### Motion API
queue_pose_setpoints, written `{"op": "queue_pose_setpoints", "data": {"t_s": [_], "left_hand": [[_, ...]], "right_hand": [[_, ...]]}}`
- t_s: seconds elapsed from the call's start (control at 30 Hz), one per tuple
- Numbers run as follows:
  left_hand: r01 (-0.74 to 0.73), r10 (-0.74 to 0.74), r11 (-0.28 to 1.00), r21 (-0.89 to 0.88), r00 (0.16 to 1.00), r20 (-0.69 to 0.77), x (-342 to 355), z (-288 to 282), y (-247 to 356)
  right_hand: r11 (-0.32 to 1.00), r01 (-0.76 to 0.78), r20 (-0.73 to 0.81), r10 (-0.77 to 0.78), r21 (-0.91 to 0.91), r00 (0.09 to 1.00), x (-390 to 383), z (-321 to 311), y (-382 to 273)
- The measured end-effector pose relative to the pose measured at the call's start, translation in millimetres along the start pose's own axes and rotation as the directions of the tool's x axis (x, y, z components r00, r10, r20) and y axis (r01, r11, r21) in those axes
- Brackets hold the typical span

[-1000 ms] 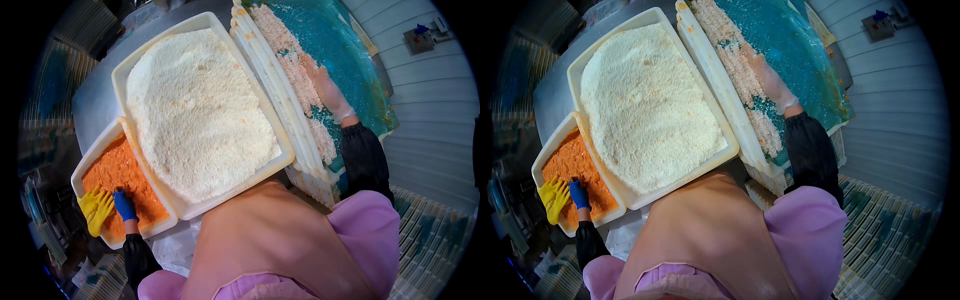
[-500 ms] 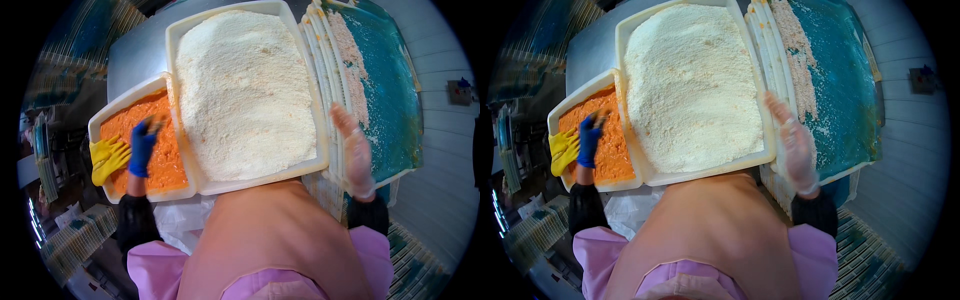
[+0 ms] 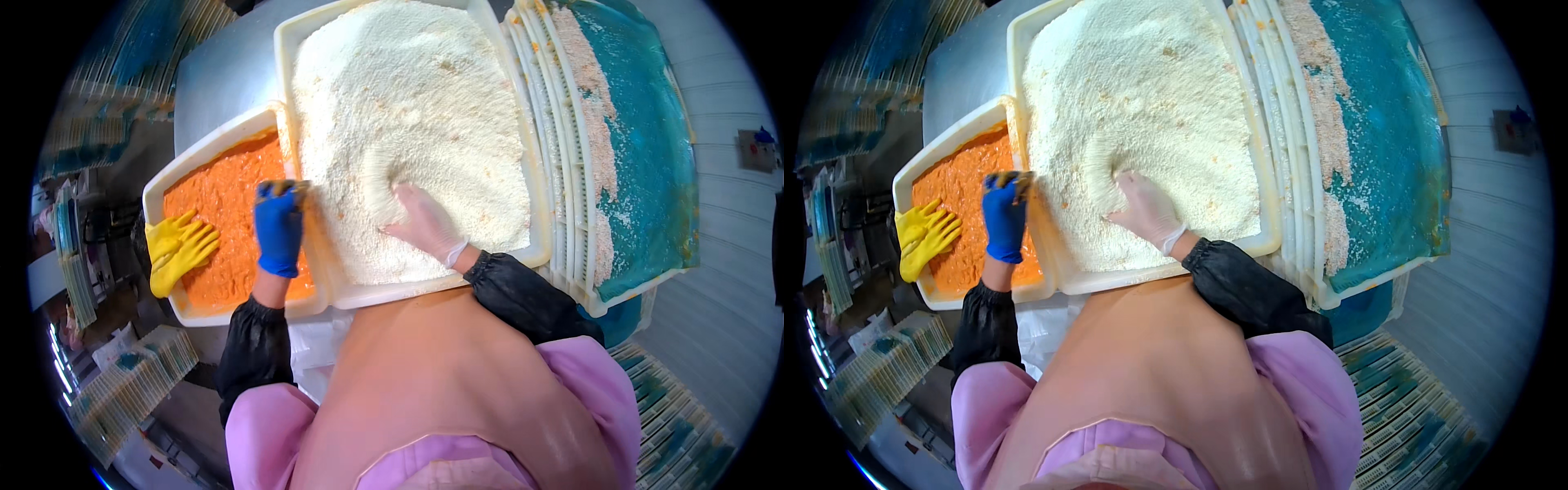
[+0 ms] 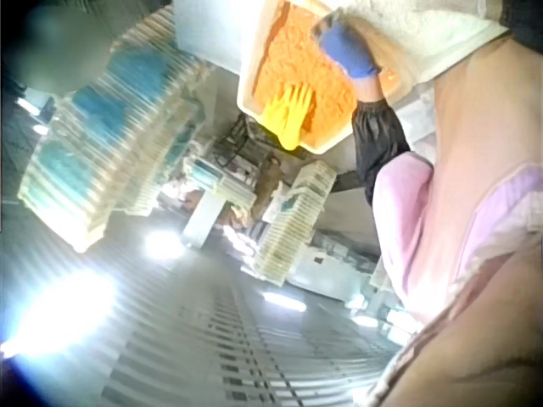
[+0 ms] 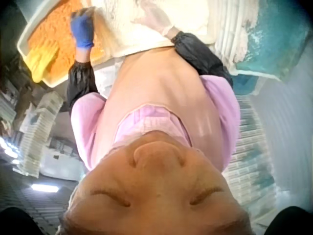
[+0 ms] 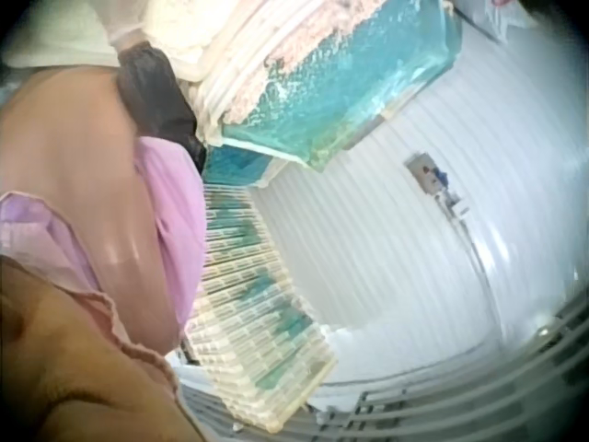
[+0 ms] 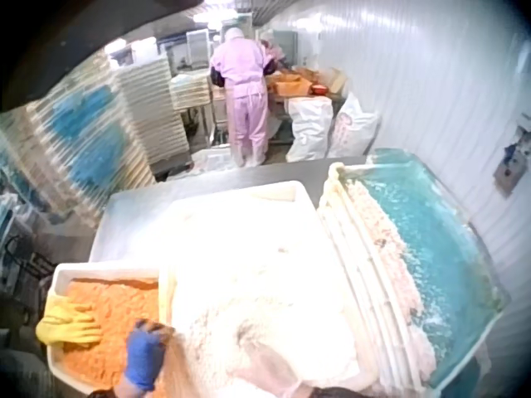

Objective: The person repeatedly picks up orange fish fillets, coats them in white flour, and places them into a green tray. The process is repeated for multiple fillets in a continuous sequence.

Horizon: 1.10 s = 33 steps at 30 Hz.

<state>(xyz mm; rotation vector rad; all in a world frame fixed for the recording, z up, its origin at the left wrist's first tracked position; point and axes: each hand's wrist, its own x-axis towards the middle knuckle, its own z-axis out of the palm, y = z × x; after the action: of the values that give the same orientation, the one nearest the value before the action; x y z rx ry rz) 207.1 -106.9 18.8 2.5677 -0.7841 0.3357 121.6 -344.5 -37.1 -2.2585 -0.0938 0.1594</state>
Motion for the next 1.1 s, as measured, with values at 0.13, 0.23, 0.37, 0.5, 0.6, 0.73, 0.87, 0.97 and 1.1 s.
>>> {"op": "queue_pose_setpoints", "data": {"t_s": [0.13, 0.23, 0.37, 0.5, 0.6, 0.73, 0.87, 0.97, 1.1], "left_hand": [[0.286, -0.291, 0.853, 0.436, 0.955, -0.057, -29, 28, -66], [0.402, -0.504, 0.807, 0.433, 0.85, 0.151, -87, 87, -134], [0.475, -0.518, 0.85, 0.229, 0.833, 0.196, -89, 78, -142], [0.51, -0.505, 0.86, 0.027, 0.843, 0.184, -94, 63, -149], [0.637, -0.6, 0.746, -0.195, 0.77, 0.219, -85, 61, -147], [0.76, -0.723, 0.619, -0.196, 0.65, 0.236, -89, 48, -148], [0.744, -0.716, 0.658, -0.115, 0.666, 0.21, -110, 35, -173], [0.692, -0.667, 0.721, -0.046, 0.71, 0.226, -122, 23, -193], [0.727, -0.706, 0.686, 0.027, 0.657, 0.264, -116, 2, -194]], "right_hand": [[0.991, -0.072, -0.034, 0.069, -0.116, 0.997, -18, -26, 29], [0.949, -0.239, -0.073, 0.259, 0.203, 0.963, -26, -79, 18], [0.74, -0.277, -0.218, 0.496, 0.612, 0.841, -35, -187, 2], [0.814, -0.465, -0.421, 0.579, 0.347, 0.698, -34, -286, 42], [0.828, -0.416, -0.532, 0.175, -0.376, 0.828, -45, -298, 112], [0.765, -0.357, -0.496, 0.056, -0.537, 0.867, -61, -286, 129], [0.866, -0.405, -0.351, 0.297, -0.292, 0.888, -74, -299, 115], [0.968, -0.237, -0.329, 0.25, 0.081, 0.91, -73, -298, 126], [0.94, -0.197, -0.233, 0.266, 0.28, 0.935, -67, -301, 154]]}}
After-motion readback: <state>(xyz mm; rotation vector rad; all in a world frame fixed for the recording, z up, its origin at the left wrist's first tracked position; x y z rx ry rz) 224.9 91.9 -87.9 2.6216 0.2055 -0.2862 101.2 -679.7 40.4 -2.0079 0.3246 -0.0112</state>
